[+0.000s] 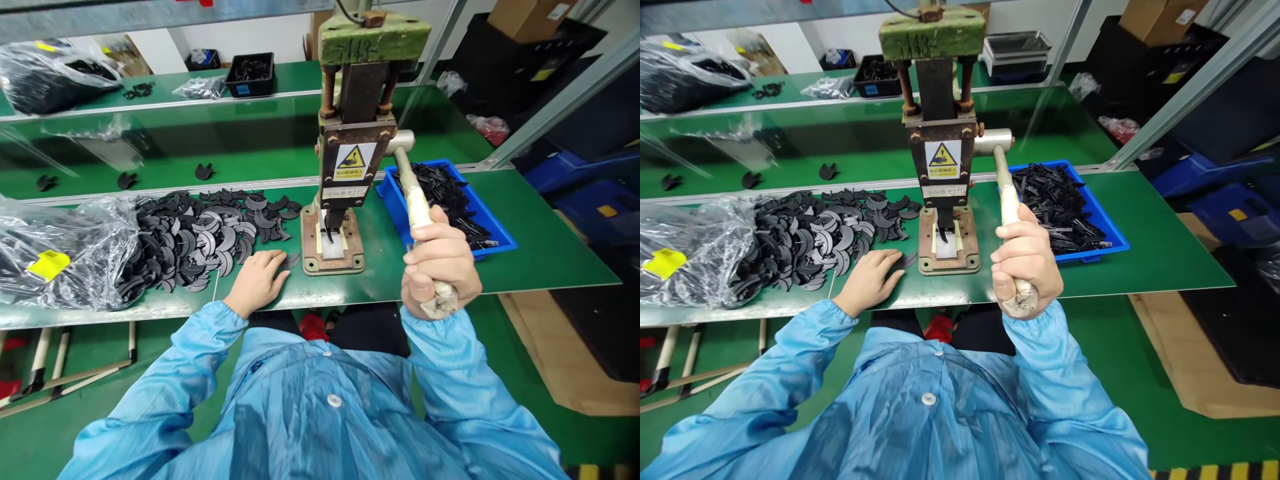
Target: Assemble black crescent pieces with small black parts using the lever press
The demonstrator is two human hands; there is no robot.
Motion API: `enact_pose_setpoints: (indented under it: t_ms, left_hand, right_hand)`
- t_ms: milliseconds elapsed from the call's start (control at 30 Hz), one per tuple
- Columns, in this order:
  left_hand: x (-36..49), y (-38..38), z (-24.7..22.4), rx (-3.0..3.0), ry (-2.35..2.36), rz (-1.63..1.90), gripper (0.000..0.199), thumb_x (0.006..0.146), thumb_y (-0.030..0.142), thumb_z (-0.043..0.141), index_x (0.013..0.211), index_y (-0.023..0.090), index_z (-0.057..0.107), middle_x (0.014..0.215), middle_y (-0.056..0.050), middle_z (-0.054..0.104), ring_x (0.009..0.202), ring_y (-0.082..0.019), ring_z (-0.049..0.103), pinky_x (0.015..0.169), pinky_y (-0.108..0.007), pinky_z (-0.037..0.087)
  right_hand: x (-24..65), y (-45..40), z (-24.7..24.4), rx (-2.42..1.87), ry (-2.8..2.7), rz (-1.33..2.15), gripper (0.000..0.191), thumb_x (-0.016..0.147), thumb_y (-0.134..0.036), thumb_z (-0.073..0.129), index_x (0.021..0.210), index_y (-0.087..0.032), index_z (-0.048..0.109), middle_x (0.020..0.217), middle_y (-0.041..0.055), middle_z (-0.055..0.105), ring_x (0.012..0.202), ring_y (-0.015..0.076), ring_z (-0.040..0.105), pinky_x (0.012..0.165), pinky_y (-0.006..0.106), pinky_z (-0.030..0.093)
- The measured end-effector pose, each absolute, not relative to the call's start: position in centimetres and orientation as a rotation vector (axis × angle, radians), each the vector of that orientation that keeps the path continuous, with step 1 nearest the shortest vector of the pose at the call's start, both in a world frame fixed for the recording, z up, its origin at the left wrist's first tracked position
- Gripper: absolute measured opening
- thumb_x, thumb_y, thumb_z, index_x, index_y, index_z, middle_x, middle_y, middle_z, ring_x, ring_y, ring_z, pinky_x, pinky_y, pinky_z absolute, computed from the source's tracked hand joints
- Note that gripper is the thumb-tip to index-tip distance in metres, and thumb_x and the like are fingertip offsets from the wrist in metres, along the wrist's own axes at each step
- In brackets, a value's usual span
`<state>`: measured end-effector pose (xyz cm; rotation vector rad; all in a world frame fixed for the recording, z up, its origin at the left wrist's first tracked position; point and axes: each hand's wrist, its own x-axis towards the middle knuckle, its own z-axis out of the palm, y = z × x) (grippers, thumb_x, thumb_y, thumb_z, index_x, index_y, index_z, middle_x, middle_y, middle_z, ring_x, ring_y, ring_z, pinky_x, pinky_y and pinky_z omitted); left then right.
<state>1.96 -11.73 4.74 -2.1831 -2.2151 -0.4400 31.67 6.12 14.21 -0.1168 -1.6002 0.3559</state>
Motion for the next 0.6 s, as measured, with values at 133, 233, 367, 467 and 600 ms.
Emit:
enact_pose_setpoints:
  t_ms: [133, 233, 367, 467, 600]
  left_hand:
    - [4.0, -12.8, 4.3, -2.209, -2.189, -0.431, 0.070, 0.103, 0.063, 0.062, 0.154, 0.015, 0.060, 0.153, -0.024, 0.063, 0.140, -0.042, 0.058, 0.114, -0.056, 0.048]
    - [5.1, -14.2, 4.1, -2.247, -2.194, -0.441, 0.075, 0.097, 0.071, 0.067, 0.149, 0.017, 0.064, 0.152, -0.024, 0.063, 0.139, -0.043, 0.059, 0.113, -0.058, 0.049]
    - [5.6, -16.1, 3.9, -2.315, -2.189, -0.463, 0.057, 0.096, 0.067, 0.072, 0.132, 0.023, 0.071, 0.139, -0.022, 0.069, 0.134, -0.043, 0.063, 0.108, -0.058, 0.051]
    - [5.9, -17.0, 3.7, -2.382, -2.137, -0.447, 0.029, 0.103, 0.049, 0.068, 0.119, 0.025, 0.074, 0.128, -0.018, 0.074, 0.130, -0.040, 0.066, 0.105, -0.057, 0.052]
    - [6.2, -17.6, 4.0, -2.516, -2.071, -0.518, 0.015, 0.107, 0.027, 0.057, 0.104, 0.027, 0.072, 0.114, -0.012, 0.077, 0.113, -0.032, 0.071, 0.096, -0.050, 0.053]
  right_hand:
    - [31.6, 6.1, 14.1, -0.111, -1.595, 0.358, 0.026, 0.097, -0.042, 0.070, 0.079, -0.025, 0.064, 0.077, -0.0040, 0.068, 0.100, 0.0212, 0.076, 0.117, 0.069, 0.058]
    - [31.6, 6.3, 14.1, -0.096, -1.598, 0.359, 0.026, 0.097, -0.042, 0.070, 0.079, -0.025, 0.064, 0.077, -0.0036, 0.068, 0.100, 0.0213, 0.076, 0.116, 0.068, 0.058]
    - [31.5, 6.3, 14.1, -0.079, -1.577, 0.355, 0.025, 0.095, -0.042, 0.071, 0.079, -0.025, 0.063, 0.075, -0.0028, 0.066, 0.098, 0.0220, 0.075, 0.116, 0.068, 0.058]
    - [31.4, 6.2, 14.1, -0.099, -1.569, 0.362, 0.023, 0.094, -0.041, 0.072, 0.079, -0.026, 0.063, 0.075, -0.0028, 0.067, 0.098, 0.0224, 0.075, 0.117, 0.069, 0.057]
    - [31.4, 6.0, 14.1, -0.132, -1.577, 0.360, 0.024, 0.094, -0.043, 0.072, 0.079, -0.028, 0.063, 0.075, -0.0042, 0.066, 0.096, 0.0216, 0.076, 0.116, 0.068, 0.059]
